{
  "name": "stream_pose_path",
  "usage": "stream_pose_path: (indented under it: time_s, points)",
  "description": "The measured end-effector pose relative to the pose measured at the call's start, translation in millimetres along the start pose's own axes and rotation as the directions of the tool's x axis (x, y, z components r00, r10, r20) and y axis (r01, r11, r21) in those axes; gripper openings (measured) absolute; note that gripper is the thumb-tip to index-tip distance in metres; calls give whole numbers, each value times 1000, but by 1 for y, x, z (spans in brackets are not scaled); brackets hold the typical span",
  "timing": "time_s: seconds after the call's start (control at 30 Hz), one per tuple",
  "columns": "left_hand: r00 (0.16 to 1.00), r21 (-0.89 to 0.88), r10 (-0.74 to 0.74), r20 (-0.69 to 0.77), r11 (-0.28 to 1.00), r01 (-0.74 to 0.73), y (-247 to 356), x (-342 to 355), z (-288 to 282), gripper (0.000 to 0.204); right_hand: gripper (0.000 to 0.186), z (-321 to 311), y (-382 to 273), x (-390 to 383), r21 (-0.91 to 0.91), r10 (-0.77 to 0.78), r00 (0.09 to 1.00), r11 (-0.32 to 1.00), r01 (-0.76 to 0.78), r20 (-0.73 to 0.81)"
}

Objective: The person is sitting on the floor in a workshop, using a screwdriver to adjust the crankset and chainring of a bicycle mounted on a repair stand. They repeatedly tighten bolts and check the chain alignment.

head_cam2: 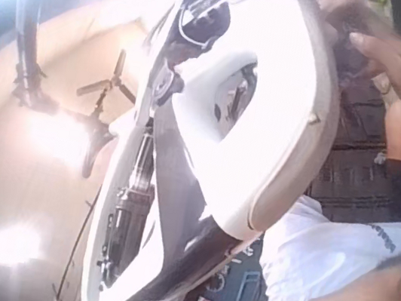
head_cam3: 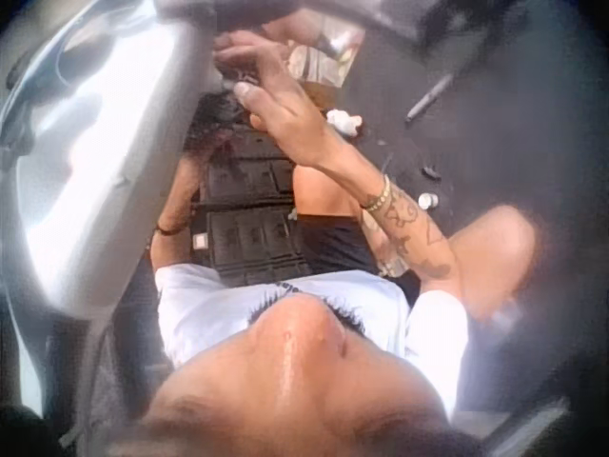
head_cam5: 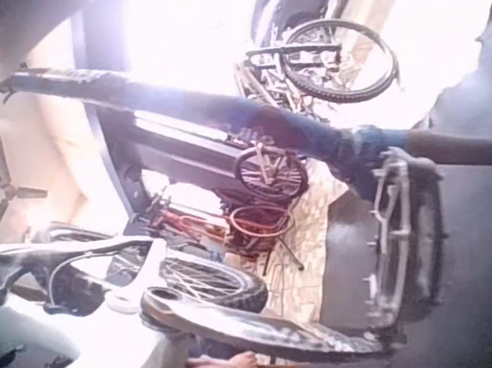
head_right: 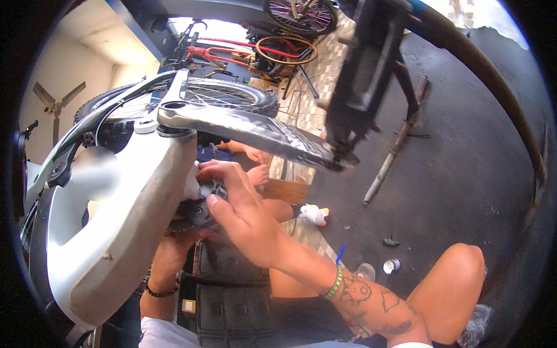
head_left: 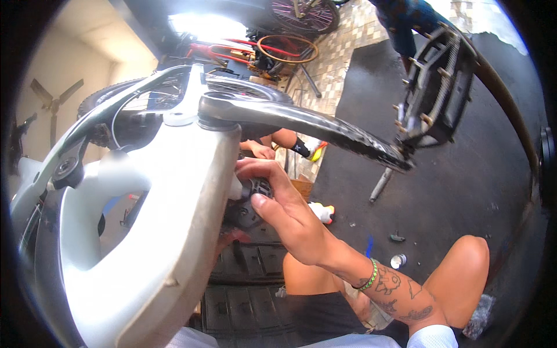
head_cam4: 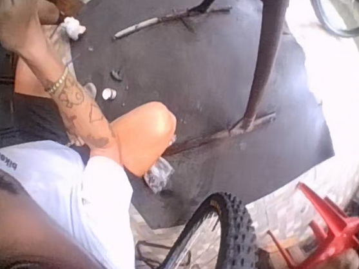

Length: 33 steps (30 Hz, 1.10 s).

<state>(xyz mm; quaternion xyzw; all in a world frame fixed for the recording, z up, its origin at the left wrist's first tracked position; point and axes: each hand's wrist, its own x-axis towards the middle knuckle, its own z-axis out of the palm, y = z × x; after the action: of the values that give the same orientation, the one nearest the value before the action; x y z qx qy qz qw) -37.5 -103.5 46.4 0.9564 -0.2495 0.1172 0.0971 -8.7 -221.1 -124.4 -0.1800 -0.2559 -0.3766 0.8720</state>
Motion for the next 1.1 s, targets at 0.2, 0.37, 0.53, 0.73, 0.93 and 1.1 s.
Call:
stream_pose_path:
  time_s: [0.2,0.37,0.53,0.73,0.93,1.1]
  points:
    - [998,84,66,1,994,-65,9,7,8,47,45,-9,0,3,-84,0,1000,996,-1,-12]
    - [996,103,83,41,991,-86,20,6,5,44,42,-4,-1,-1,-89,-5,999,996,2,-33]
    - [988,58,138,76,988,-143,18,14,8,42,36,-1,-7,-1,-70,5,996,998,-12,-91]
    - [962,-193,9,272,980,46,14,11,-4,21,36,7,-19,-5,37,61,984,998,-55,-167]
    - [885,-428,34,464,884,190,3,22,-7,22,32,4,-19,-4,72,59,990,996,-50,-131]
    - [937,-370,38,348,924,100,8,22,-7,36,31,5,-24,-8,114,96,986,990,-81,-133]
